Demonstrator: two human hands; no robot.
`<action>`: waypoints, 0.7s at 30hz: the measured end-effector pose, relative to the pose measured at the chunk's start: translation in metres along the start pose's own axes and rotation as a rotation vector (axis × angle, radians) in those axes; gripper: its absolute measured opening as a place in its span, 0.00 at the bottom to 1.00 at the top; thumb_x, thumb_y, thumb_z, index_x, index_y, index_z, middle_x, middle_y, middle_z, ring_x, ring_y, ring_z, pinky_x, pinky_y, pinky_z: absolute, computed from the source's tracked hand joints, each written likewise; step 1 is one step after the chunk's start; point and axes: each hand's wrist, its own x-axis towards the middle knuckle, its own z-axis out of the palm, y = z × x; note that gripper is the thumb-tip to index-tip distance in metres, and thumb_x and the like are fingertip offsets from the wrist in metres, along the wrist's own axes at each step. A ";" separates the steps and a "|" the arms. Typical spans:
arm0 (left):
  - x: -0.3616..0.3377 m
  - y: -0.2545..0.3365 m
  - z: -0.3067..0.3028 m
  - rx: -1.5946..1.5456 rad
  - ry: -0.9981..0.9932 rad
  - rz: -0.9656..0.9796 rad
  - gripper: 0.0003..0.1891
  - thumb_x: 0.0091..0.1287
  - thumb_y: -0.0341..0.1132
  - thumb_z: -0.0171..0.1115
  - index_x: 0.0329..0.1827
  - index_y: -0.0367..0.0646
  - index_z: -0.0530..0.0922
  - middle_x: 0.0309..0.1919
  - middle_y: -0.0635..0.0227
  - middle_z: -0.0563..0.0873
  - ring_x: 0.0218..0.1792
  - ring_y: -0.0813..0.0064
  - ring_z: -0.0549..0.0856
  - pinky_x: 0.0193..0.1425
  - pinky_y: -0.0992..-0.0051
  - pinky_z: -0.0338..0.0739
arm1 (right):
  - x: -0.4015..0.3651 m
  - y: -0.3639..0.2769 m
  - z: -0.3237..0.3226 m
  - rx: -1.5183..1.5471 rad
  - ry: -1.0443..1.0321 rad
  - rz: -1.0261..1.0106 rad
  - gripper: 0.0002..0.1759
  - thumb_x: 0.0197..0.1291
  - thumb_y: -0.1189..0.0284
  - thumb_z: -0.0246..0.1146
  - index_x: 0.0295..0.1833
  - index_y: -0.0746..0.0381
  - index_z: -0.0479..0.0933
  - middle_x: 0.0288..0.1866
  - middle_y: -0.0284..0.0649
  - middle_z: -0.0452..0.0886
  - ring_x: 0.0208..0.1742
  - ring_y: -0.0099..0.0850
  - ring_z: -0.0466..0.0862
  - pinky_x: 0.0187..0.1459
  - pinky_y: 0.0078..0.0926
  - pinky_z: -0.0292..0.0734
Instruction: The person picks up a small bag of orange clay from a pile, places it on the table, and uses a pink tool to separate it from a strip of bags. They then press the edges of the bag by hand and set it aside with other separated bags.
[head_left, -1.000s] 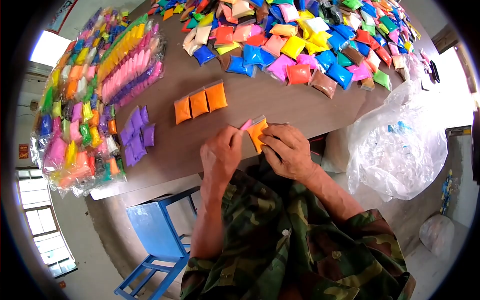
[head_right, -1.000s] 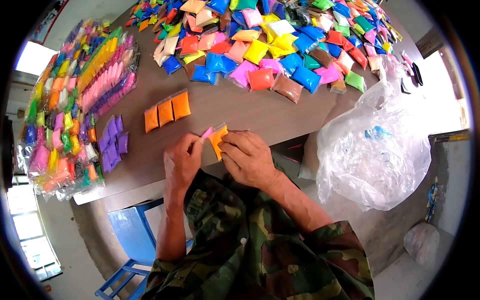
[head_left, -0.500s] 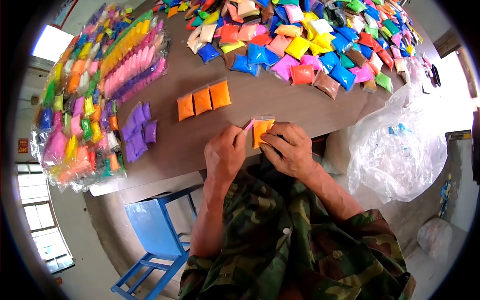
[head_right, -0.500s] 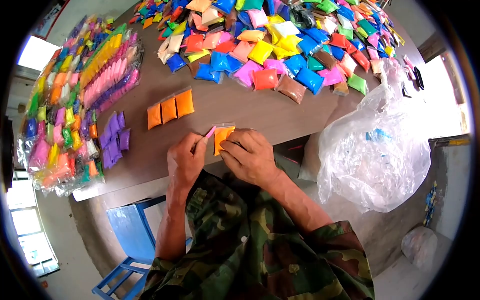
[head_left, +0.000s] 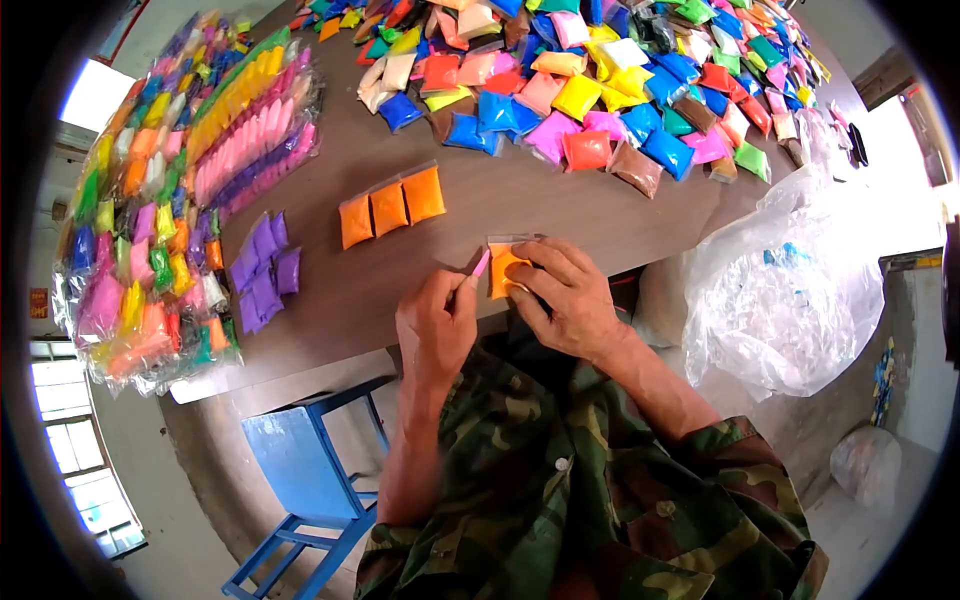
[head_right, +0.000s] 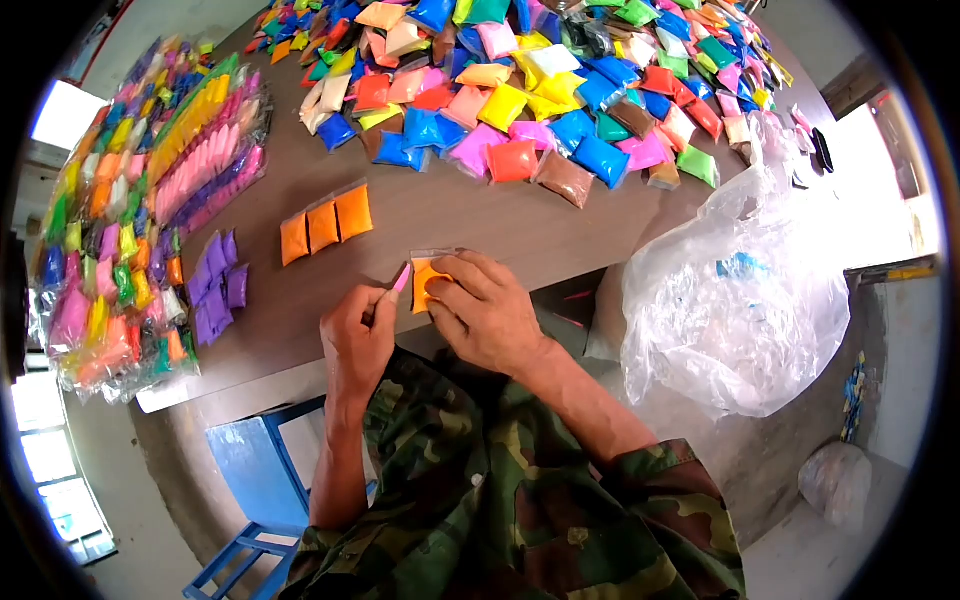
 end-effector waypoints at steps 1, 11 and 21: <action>-0.003 0.008 0.000 -0.002 -0.002 0.000 0.05 0.72 0.26 0.72 0.39 0.38 0.83 0.29 0.54 0.89 0.29 0.54 0.90 0.33 0.65 0.83 | -0.001 0.002 0.001 -0.002 -0.001 0.002 0.14 0.59 0.75 0.75 0.51 0.61 0.86 0.59 0.42 0.86 0.62 0.47 0.86 0.62 0.42 0.83; -0.015 -0.013 0.013 0.078 0.126 0.024 0.06 0.72 0.25 0.73 0.37 0.37 0.83 0.23 0.62 0.85 0.21 0.76 0.81 0.28 0.72 0.75 | 0.005 0.001 -0.002 -0.010 0.005 0.030 0.15 0.62 0.76 0.76 0.54 0.62 0.87 0.52 0.43 0.87 0.52 0.44 0.86 0.53 0.39 0.83; -0.019 -0.008 0.016 -0.043 0.123 -0.009 0.07 0.73 0.26 0.73 0.37 0.36 0.83 0.22 0.63 0.84 0.21 0.78 0.78 0.28 0.73 0.74 | 0.008 0.000 0.001 -0.022 0.004 0.084 0.18 0.58 0.72 0.80 0.54 0.62 0.88 0.44 0.40 0.83 0.46 0.42 0.83 0.48 0.38 0.81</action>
